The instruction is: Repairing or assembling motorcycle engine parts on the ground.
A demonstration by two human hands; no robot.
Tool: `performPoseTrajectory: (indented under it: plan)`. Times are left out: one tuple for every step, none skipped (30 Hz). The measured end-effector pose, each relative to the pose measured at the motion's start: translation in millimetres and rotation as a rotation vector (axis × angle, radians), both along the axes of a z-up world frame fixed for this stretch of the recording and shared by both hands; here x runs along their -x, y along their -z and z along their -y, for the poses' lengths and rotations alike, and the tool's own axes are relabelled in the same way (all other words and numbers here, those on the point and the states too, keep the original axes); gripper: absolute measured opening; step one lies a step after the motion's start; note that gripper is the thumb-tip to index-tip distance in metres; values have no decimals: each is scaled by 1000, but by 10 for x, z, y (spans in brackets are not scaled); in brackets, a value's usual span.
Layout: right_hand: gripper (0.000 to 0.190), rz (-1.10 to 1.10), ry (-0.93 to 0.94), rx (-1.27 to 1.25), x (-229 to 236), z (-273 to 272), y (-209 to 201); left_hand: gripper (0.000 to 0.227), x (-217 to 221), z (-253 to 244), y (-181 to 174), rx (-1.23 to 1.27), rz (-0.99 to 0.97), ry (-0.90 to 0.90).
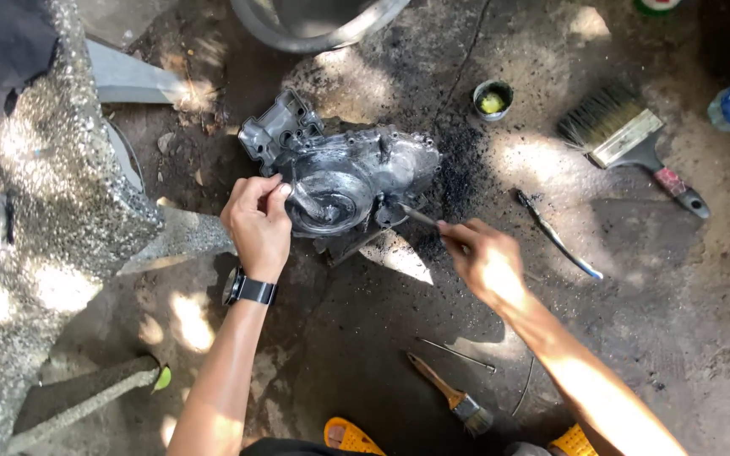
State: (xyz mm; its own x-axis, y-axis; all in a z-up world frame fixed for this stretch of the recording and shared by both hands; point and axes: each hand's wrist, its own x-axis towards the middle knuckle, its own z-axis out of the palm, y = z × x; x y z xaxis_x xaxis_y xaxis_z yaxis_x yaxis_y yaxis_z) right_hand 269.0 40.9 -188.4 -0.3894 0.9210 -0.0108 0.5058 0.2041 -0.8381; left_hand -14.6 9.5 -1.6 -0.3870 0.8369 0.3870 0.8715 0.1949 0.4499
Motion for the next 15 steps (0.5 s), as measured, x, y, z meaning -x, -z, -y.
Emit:
performPoseTrajectory:
  plan:
    - [19, -20, -1, -74, 24, 19, 100, 9, 6, -33, 4, -6, -14, 17]
    - [19, -39, -1, -149, 50, 40, 194, 8, 14, -64, 3, -12, -28, 35]
    - [19, -37, -7, -152, -2, 68, 193, 8, 0, -49, -13, -15, -26, 29]
    - [19, -31, 12, -113, -52, 97, 191, 8, -13, -32, -31, 2, -21, 12]
    - [19, -22, 40, -73, -114, 128, 191, 9, -30, -43, -39, 20, -13, 4]
    - [19, -17, 43, -75, -204, 226, 137, 9, -30, -45, -45, 19, -9, 8]
    - [19, -1, 7, 7, -303, 327, 83, 9, -33, -52, -45, 14, 10, 4]
    - [20, 14, -29, 90, -400, 429, 32, 8, -37, -60, -40, 10, 28, -1]
    - [20, 23, -22, 91, -540, 520, 187, 8, -24, -66, -35, 11, 37, 6]
    - [21, 32, -91, 2, -678, 613, 344, 10, -8, -73, -26, -1, 3, 19]
    - [23, 42, -165, -87, -816, 708, 498, 11, 13, -60, -18, -13, -31, 26]
    - [23, 50, -165, -85, -929, 682, 508, 11, 19, -74, -21, -12, -23, 27]
    - [24, 100, -177, -209, -1051, 661, 513, 11, 20, -58, -27, -4, -30, 29]
    - [26, 149, -191, -334, -1171, 641, 514, 11, 23, -40, -35, 3, -37, 32]
    - [26, 155, -195, -331, -1193, 614, 390, 11, 28, -66, -26, 6, -30, 30]
